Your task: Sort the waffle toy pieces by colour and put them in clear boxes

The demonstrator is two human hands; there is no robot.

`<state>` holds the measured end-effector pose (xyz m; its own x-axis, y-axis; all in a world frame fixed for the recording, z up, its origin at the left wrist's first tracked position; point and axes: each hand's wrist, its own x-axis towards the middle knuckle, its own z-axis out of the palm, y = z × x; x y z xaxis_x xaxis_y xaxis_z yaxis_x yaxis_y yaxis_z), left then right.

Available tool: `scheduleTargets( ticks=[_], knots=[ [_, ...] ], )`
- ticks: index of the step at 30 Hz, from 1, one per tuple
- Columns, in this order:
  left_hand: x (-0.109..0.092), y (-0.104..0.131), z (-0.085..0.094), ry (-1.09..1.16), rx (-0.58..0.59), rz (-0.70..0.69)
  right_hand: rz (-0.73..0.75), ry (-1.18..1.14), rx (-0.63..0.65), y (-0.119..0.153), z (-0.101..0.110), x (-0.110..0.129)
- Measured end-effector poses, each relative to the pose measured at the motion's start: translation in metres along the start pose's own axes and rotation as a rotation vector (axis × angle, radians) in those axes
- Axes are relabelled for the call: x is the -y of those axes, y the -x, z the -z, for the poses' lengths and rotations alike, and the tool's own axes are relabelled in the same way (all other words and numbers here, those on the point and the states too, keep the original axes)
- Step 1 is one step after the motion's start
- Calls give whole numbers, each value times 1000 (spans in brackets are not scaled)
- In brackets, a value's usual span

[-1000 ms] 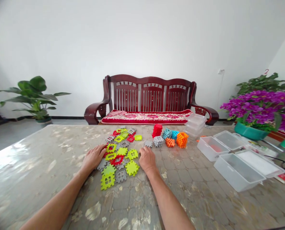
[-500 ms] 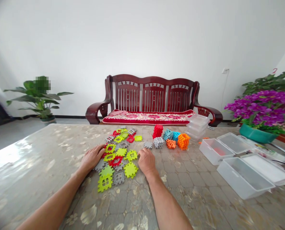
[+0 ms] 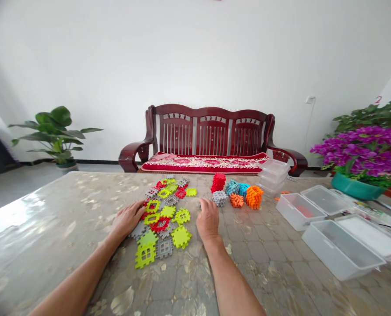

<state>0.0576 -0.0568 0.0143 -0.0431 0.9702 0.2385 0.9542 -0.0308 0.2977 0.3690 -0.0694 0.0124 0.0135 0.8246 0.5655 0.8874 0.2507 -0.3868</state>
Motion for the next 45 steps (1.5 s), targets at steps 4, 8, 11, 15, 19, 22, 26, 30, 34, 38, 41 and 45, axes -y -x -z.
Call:
scheduleTargets(
  ticks=[4,8,11,15,19,22,26,30,34,38,41,45],
  knots=[
    [-2,1,1,-3,-8,9,-21,166,48,-3,0,8],
    [-2,1,1,-4,-17,27,-15,275,116,-8,-2,11],
    [-1,1,0,7,-11,21,-28,329,174,-15,-7,10],
    [2,0,-1,22,7,18,-2,367,226,-27,-11,7],
    [3,1,-2,20,2,6,26,398,264,-36,-12,2],
    [3,2,-3,11,-4,0,50,401,285,-38,-11,-1],
    [5,2,-6,0,-8,-10,67,387,289,-35,-9,-4],
    [6,1,-7,-11,-16,-25,58,377,267,-30,-7,-3],
    [7,1,-7,-20,-7,-25,34,354,250,-28,-5,-2],
    [7,1,-8,-22,-13,-25,26,342,244,-26,-4,-1],
    [8,1,-8,-29,-9,-26,18,353,263,-26,-3,-1],
    [6,1,-7,-38,5,-23,15,367,291,-26,2,-2]
  ],
)
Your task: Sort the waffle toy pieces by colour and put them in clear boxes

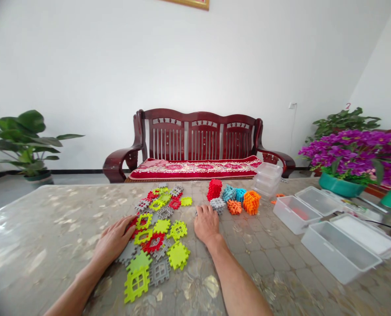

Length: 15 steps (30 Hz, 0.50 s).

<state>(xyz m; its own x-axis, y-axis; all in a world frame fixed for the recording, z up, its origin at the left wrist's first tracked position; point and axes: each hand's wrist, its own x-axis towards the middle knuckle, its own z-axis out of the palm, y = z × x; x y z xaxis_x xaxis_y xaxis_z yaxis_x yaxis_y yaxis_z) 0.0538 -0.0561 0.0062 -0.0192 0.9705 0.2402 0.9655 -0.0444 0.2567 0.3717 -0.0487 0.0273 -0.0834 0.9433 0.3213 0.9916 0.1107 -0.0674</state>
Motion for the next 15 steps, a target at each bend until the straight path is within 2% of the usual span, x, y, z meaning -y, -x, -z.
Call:
scheduleTargets(
  ticks=[8,15],
  knots=[
    [-2,1,3,-26,-1,-5,79,-22,98,10,16,-7],
    [-2,0,1,-26,-5,-11,177,-67,100,36,28,-24]
  ],
)
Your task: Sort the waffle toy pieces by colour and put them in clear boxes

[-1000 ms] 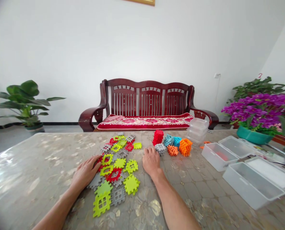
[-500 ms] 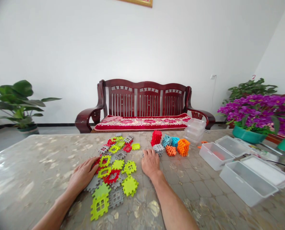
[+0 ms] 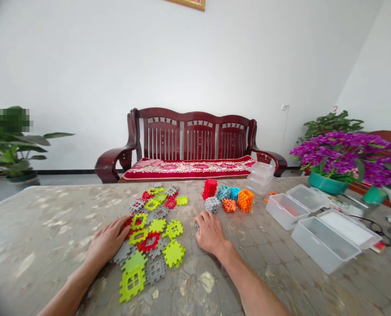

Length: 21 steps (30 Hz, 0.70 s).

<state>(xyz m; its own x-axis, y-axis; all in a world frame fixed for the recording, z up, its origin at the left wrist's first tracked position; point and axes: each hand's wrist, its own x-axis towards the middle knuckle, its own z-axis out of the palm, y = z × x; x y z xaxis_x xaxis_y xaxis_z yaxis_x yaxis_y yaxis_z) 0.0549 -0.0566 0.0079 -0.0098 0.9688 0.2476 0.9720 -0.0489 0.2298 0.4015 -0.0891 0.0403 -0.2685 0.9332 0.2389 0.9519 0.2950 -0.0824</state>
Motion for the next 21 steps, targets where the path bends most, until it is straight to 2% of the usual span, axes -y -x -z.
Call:
scheduleTargets(
  ticks=[5,11,16,21],
  knots=[
    [-1,0,1,-11,13,3,-43,2,-31,19,3,-23],
    [-1,0,1,-11,13,7,-164,-11,-115,25,1,-50],
    [-1,0,1,-10,13,7,-193,-13,-203,27,2,-56],
    [-2,1,2,-13,22,10,-298,17,-241,28,-1,-59]
  ],
)
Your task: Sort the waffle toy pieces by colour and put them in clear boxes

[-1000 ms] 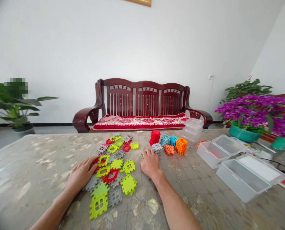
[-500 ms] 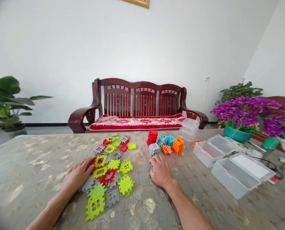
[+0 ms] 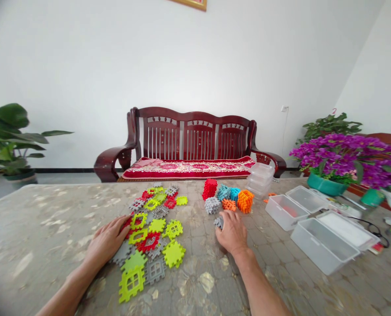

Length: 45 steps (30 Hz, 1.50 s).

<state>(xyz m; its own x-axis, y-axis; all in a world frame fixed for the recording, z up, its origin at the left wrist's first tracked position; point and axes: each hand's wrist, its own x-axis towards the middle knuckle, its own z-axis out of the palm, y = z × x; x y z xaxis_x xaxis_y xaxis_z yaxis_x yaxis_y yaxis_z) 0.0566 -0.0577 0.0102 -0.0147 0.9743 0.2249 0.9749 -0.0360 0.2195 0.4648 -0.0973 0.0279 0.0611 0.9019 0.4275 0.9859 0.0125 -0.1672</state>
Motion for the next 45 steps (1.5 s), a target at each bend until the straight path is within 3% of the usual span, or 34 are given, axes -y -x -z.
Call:
scheduleTargets(
  ticks=[9,15,30,45],
  knots=[
    [0,0,0,-2,-6,-1,-50,-116,-36,-8,-26,-14],
    [-2,2,1,-10,-11,-6,-63,-156,-48,-11,-32,-19],
    [-2,2,1,-10,-10,-6,-194,3,12,-24,-27,18],
    [-5,3,3,13,-14,7,-193,51,1,-34,-37,23]
  ],
)
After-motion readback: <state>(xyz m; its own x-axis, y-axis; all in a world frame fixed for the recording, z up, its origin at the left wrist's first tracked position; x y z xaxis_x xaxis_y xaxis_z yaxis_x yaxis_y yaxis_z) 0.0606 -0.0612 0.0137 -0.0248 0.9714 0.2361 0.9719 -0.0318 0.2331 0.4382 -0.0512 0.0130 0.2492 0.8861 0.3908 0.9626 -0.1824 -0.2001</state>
